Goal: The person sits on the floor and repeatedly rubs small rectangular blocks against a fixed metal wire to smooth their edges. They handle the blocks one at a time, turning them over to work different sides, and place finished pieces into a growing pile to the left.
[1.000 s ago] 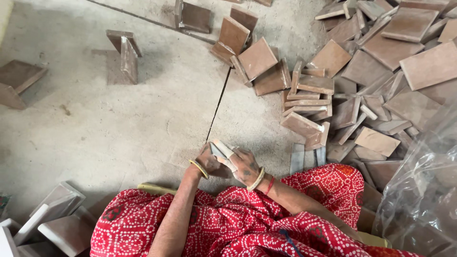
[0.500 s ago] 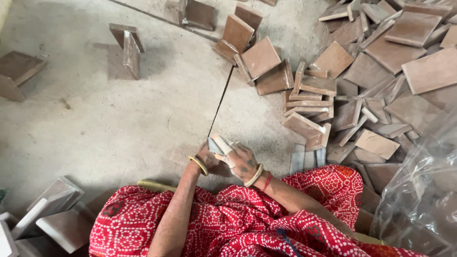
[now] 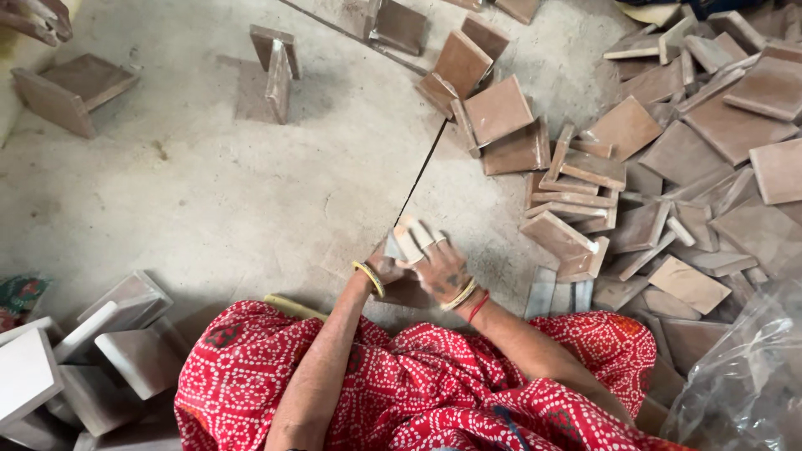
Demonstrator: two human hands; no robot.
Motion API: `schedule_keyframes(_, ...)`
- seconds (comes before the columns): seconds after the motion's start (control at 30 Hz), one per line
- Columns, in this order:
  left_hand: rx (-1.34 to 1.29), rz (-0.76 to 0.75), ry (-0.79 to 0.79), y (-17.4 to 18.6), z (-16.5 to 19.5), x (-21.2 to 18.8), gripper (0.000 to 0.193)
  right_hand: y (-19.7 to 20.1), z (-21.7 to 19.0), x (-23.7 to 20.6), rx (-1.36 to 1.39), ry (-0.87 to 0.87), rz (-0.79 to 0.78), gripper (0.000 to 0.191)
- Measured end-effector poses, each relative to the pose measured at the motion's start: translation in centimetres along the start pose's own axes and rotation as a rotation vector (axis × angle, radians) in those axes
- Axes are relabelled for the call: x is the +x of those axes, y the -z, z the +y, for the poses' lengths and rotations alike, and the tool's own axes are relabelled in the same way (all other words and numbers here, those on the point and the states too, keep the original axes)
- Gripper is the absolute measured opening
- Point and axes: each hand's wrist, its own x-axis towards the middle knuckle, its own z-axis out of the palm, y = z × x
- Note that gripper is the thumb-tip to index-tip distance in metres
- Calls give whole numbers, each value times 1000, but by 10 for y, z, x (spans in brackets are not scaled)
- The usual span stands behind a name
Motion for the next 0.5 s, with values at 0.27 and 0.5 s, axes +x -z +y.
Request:
schedule_keyframes(0.27, -384, -118, 219, 11, 14, 9, 62, 34, 29, -6, -52, -71, 7, 49)
schedule_keyframes(0.5, -20, -136, 185, -1, -4, 3, 43, -12, 19, 7, 74, 45, -58, 51)
